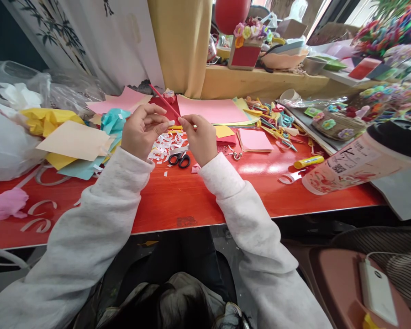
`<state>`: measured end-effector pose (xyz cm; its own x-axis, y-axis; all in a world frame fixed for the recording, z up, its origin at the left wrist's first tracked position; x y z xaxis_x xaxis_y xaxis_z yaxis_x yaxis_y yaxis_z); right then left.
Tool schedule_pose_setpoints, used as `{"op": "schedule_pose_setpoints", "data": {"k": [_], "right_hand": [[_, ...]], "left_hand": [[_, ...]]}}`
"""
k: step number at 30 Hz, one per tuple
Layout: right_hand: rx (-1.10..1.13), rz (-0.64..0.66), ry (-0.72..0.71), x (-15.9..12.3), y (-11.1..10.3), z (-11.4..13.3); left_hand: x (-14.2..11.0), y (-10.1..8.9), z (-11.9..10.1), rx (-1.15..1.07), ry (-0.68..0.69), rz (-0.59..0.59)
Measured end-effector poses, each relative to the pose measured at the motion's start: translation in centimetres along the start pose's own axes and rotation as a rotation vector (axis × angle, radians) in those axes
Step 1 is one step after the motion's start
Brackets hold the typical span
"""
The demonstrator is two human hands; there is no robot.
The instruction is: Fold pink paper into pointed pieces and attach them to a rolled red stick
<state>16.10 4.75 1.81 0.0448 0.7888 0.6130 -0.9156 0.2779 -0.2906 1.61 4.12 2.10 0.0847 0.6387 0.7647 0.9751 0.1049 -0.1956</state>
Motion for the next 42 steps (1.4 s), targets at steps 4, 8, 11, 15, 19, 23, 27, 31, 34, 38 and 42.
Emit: {"op": "schedule_pose_setpoints", "data": {"k": [4,8,11,15,19,23,27,31,34,38,42], "right_hand": [[-0.034,0.024,-0.018,-0.1,0.0,0.1],[-0.058,0.048,-0.040,-0.2,0.1,0.3],[-0.078,0.059,-0.037,-0.3,0.1,0.4],[-0.094,0.064,-0.035,-0.4,0.1,0.7],[-0.100,0.078,-0.022,-0.4,0.2,0.7],[-0.079,0.092,-0.017,-0.4,0.3,0.7],[-0.049,0.112,0.014,-0.4,0.4,0.7],[-0.028,0.128,0.052,-0.4,0.4,0.8],[-0.020,0.140,0.077,-0.4,0.4,0.8],[-0.016,0.153,0.090,-0.4,0.3,0.8],[0.004,0.162,0.112,-0.4,0.3,0.6]], "left_hand": [[0.0,-0.2,0.2,0.012,-0.036,0.000],[0.0,-0.3,0.0,0.038,-0.033,-0.027],[0.1,-0.4,-0.2,0.073,-0.011,-0.028],[0.1,-0.3,-0.5,0.156,-0.002,-0.025],[0.1,-0.3,-0.8,0.199,0.003,-0.021],[0.0,-0.3,-0.9,0.262,0.007,-0.036],[0.0,-0.3,-0.6,0.270,0.042,-0.018],[0.0,-0.4,0.0,0.252,0.059,0.006],[0.0,-0.3,0.1,0.250,0.058,0.010],[-0.1,-0.1,-0.2,0.277,0.057,-0.014],[-0.1,0.0,-0.5,0.288,0.050,-0.007]]}}
Point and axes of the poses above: each hand's wrist, its own x-axis towards the middle knuckle, its own y-axis out of the palm, z = x × y, the point moved 2 cm from there along x, towards the middle knuckle, and after that the axes turned 6 degrees about y, right-handed, at the moved point
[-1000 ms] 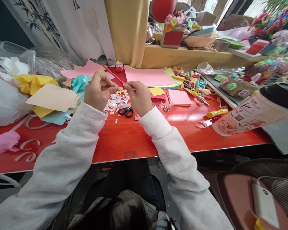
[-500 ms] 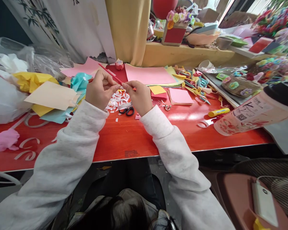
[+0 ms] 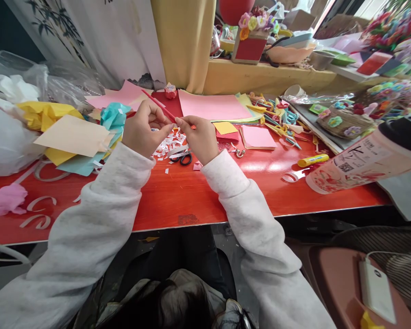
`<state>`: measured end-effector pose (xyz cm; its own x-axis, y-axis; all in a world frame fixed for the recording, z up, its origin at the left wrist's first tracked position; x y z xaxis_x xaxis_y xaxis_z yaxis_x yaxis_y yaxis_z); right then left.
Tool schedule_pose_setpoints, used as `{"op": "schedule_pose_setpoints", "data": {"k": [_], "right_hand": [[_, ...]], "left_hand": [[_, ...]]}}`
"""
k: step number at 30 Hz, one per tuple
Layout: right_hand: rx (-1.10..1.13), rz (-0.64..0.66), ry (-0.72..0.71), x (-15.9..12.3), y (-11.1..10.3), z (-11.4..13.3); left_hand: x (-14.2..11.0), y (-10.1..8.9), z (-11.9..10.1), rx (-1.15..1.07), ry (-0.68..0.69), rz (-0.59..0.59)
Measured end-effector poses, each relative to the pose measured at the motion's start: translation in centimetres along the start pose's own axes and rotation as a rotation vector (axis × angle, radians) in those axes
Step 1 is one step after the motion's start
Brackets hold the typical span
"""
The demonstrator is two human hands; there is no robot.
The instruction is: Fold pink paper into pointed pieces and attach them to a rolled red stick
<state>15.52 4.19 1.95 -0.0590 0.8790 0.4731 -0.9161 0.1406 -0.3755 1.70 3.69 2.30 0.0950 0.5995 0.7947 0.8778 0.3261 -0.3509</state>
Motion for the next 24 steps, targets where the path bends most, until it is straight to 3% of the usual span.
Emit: {"op": "schedule_pose_setpoints", "data": {"k": [15,24], "right_hand": [[0.078,0.067,0.069,-0.33,0.17,0.21],[0.021,0.025,0.044,-0.14,0.16,-0.05]], "left_hand": [[-0.05,-0.38,-0.23,0.132,-0.053,0.073],[-0.11,-0.35,-0.07,0.105,-0.017,0.061]]}}
Point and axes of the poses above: each hand's wrist, its own x-axis towards the middle knuckle, its own y-axis out of the palm, z = x × y, the point moved 2 cm from there along x, towards the middle knuckle, and after that the axes turned 6 degrees about y, right-handed, at the moved point
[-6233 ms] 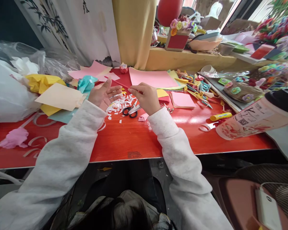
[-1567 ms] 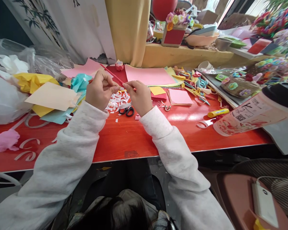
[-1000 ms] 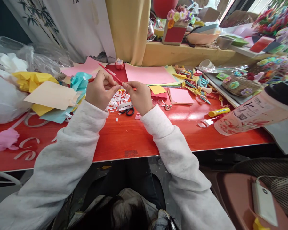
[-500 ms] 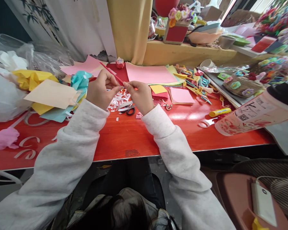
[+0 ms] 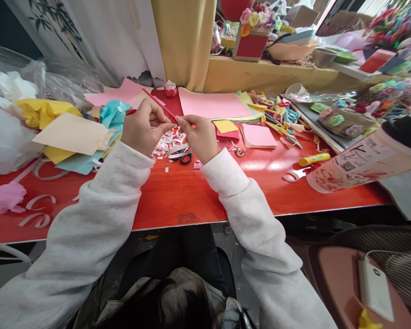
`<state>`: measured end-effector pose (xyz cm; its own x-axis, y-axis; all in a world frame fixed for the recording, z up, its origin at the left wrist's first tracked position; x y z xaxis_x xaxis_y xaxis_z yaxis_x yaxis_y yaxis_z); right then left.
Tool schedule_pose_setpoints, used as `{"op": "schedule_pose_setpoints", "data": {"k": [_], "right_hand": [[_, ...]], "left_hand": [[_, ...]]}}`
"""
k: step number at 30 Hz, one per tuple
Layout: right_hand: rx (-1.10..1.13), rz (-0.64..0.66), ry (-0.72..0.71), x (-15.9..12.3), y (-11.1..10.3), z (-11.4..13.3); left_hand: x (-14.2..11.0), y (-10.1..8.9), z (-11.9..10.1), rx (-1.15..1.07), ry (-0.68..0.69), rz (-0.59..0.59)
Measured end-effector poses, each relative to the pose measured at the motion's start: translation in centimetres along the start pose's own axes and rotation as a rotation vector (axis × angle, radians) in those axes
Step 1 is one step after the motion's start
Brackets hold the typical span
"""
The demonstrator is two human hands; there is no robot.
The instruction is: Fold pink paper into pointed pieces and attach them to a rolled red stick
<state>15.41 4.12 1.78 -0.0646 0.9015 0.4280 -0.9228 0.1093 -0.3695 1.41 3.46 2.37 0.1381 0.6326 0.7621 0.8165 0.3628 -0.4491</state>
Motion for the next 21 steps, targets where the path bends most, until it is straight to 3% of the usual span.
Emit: {"op": "schedule_pose_setpoints", "data": {"k": [12,21], "right_hand": [[0.028,0.046,0.012,-0.19,0.18,0.09],[0.079,0.050,0.036,-0.47,0.18,0.49]], "left_hand": [[0.05,0.06,-0.09,0.032,0.027,-0.030],[0.06,-0.15,0.35,0.198,-0.100,-0.003]]}}
Point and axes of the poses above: each hand's wrist, its own x-axis towards the middle knuckle, its own y-axis out of the palm, z = x × y, the point moved 2 cm from there along x, towards the middle knuckle, and after that the axes turned 6 degrees about y, right-handed, at the moved point
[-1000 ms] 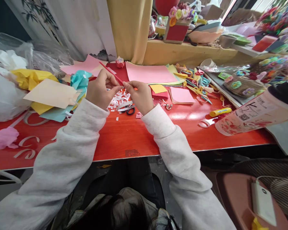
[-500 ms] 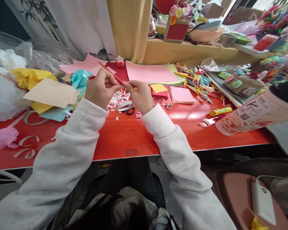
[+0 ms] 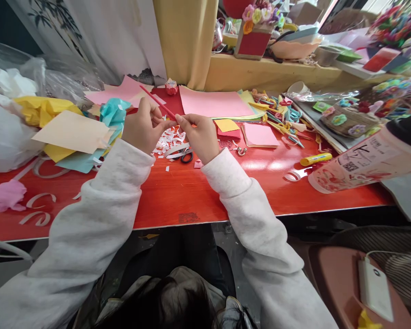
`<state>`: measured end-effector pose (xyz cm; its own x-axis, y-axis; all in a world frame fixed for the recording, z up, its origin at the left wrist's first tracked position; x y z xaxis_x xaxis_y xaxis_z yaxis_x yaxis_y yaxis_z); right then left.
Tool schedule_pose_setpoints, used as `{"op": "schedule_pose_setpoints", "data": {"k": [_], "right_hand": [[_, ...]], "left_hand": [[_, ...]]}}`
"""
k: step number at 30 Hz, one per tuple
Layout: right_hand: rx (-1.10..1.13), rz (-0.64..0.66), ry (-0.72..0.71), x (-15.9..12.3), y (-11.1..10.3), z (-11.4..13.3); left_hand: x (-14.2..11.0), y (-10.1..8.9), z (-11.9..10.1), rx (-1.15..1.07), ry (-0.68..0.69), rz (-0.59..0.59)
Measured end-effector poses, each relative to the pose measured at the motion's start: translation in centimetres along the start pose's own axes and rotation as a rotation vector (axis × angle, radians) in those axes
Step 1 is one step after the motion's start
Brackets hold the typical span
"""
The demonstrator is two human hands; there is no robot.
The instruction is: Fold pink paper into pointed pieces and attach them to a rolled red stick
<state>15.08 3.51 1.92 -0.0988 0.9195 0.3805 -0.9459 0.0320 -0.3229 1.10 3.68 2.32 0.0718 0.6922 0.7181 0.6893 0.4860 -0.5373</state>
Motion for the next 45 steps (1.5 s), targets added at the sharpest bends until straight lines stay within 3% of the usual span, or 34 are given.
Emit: {"op": "schedule_pose_setpoints", "data": {"k": [8,20,26,45], "right_hand": [[0.059,-0.034,-0.018,0.42,-0.45,-0.37],[-0.005,-0.036,-0.040,-0.04,-0.17,0.15],[-0.024,-0.027,-0.070,-0.10,-0.16,0.21],[-0.068,-0.076,-0.125,0.20,-0.45,-0.02]], "left_hand": [[0.26,-0.75,-0.91,-0.322,-0.119,0.211],[0.29,-0.14,-0.66,-0.503,-0.216,0.123],[0.22,-0.10,-0.61,-0.621,-0.334,0.211],[0.28,-0.62,-0.78,-0.562,-0.136,0.167]]}}
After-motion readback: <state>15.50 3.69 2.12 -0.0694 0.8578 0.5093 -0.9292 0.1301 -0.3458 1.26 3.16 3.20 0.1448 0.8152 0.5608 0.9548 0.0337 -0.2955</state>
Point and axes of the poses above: each hand's wrist, its own x-axis towards the middle knuckle, its own y-axis out of the palm, z = x × y, the point moved 2 cm from there along x, towards the middle knuckle, and after that the axes turned 6 degrees about y, right-handed, at the moved point
